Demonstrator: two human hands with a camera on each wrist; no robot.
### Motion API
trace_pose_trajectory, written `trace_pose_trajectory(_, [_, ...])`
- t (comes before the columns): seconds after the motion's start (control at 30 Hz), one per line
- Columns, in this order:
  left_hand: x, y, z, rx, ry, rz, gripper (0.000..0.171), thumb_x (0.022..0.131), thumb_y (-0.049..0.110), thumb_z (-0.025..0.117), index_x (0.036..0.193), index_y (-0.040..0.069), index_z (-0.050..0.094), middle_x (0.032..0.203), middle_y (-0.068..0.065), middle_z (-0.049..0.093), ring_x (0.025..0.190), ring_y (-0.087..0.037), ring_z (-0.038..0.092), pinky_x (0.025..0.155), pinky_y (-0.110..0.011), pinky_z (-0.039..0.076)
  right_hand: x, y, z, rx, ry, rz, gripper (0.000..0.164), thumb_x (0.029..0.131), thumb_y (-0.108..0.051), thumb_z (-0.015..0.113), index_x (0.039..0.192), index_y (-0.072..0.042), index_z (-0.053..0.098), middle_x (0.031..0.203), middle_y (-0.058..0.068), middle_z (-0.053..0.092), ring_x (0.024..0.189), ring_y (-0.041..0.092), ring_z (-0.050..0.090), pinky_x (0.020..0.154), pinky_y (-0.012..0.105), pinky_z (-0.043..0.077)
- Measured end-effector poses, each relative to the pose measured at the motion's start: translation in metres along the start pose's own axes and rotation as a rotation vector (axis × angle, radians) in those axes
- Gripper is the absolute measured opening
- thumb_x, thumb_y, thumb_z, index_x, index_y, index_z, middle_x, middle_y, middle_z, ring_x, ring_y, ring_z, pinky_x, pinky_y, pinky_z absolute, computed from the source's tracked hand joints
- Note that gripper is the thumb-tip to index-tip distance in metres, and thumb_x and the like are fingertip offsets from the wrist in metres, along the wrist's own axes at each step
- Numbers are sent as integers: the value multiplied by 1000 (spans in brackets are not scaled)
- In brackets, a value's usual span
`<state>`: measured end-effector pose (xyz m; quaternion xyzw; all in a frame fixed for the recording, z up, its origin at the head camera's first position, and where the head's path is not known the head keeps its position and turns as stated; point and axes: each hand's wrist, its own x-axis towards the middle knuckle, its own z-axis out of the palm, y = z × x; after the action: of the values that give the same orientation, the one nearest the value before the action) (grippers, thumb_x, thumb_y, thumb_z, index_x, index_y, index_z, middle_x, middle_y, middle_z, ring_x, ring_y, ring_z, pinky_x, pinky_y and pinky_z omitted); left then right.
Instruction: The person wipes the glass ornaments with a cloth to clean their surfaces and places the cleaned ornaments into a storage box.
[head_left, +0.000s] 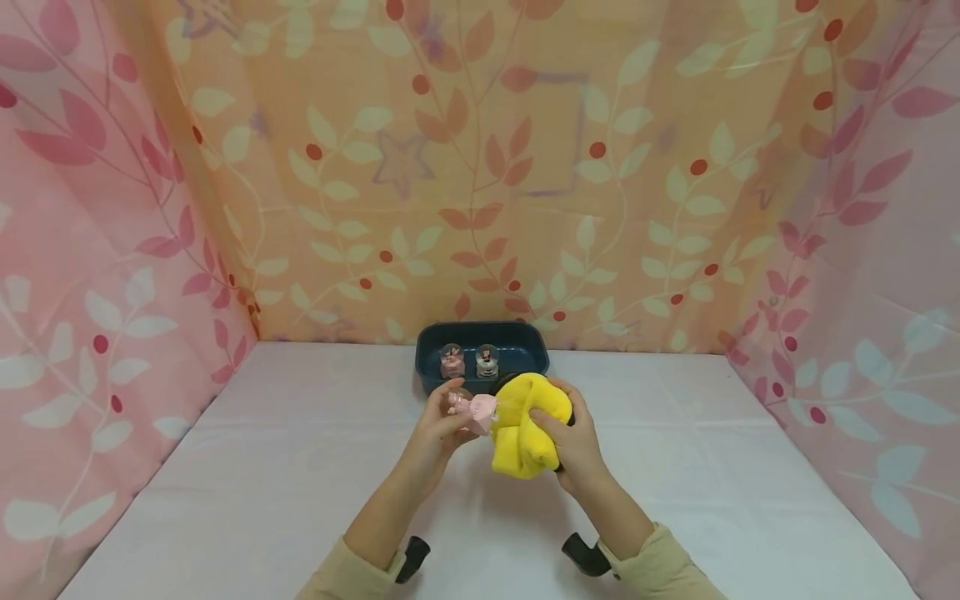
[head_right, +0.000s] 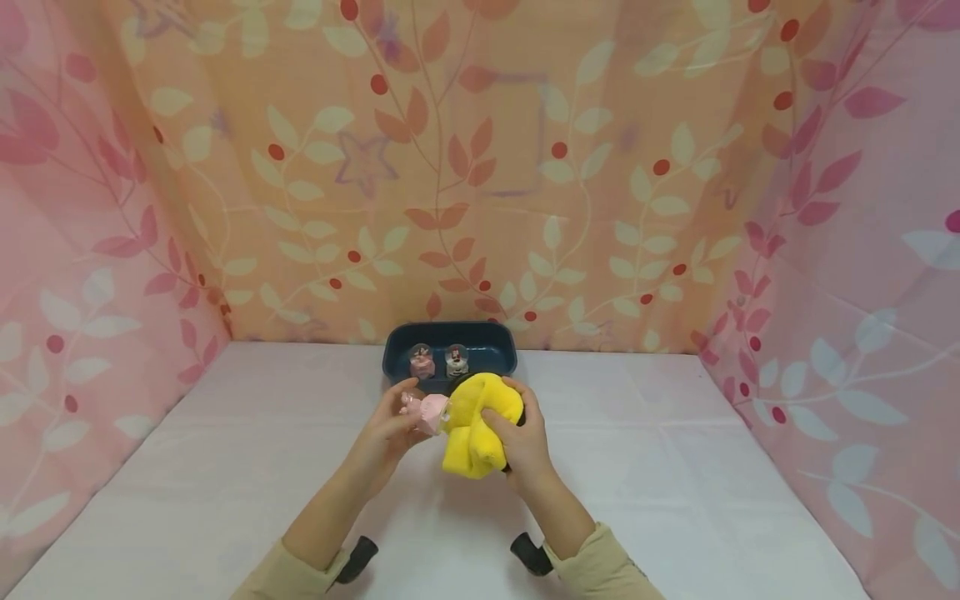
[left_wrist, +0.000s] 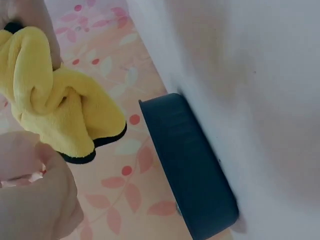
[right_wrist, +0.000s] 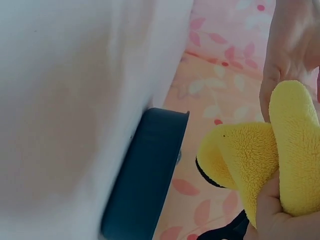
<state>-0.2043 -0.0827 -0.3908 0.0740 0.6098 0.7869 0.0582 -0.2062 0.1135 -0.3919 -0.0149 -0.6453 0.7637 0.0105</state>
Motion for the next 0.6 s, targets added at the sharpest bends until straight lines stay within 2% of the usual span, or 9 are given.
trace_pose_trajectory(0.07, [3,2,3,-29,9,-10,58,95,14,53,144,6,24,130,-16,32,92,-19,56,92,-31,47,0,-1,-6,4,-1,-7,56,92,-2,59,141,-13,35,126,14,42,104,28,51,84,36,51])
trace_pose_trajectory(0.13, [6,3,5,-20,36,-24,57,96,16,53,143,5,24,130,-17,33,92,-19,55,91,-31,48,-1,-3,-12,5,0,-6,56,92,-2,59,141,-14,36,125,13,42,104,28,51,84,36,51])
trace_pose_trajectory(0.3, [16,2,8,109,89,-59,63,96,22,62,144,1,27,136,-21,38,107,-28,53,95,-36,47,-2,-5,-27,-3,5,-2,56,92,-2,59,141,-14,35,126,12,41,104,27,50,84,35,50])
trace_pose_trajectory(0.37, [24,0,6,160,102,-62,66,94,19,66,143,-1,28,138,-22,41,114,-31,50,98,-40,45,-2,-6,-34,-4,6,-1,57,91,-3,60,141,-15,35,126,11,40,104,26,49,83,33,50])
trace_pose_trajectory(0.47, [37,-2,2,191,120,-52,65,89,11,70,140,-6,33,133,-24,46,116,-33,49,98,-43,45,-4,-8,-42,-11,4,-7,58,91,-5,61,141,-15,34,125,10,40,104,26,49,83,32,50])
trace_pose_trajectory(0.6, [57,-5,-1,190,125,-34,57,86,6,71,134,-7,43,122,-20,54,107,-27,52,89,-34,49,-10,-10,-52,-42,16,-9,59,91,-5,61,142,-14,34,124,11,39,102,25,49,82,31,50])
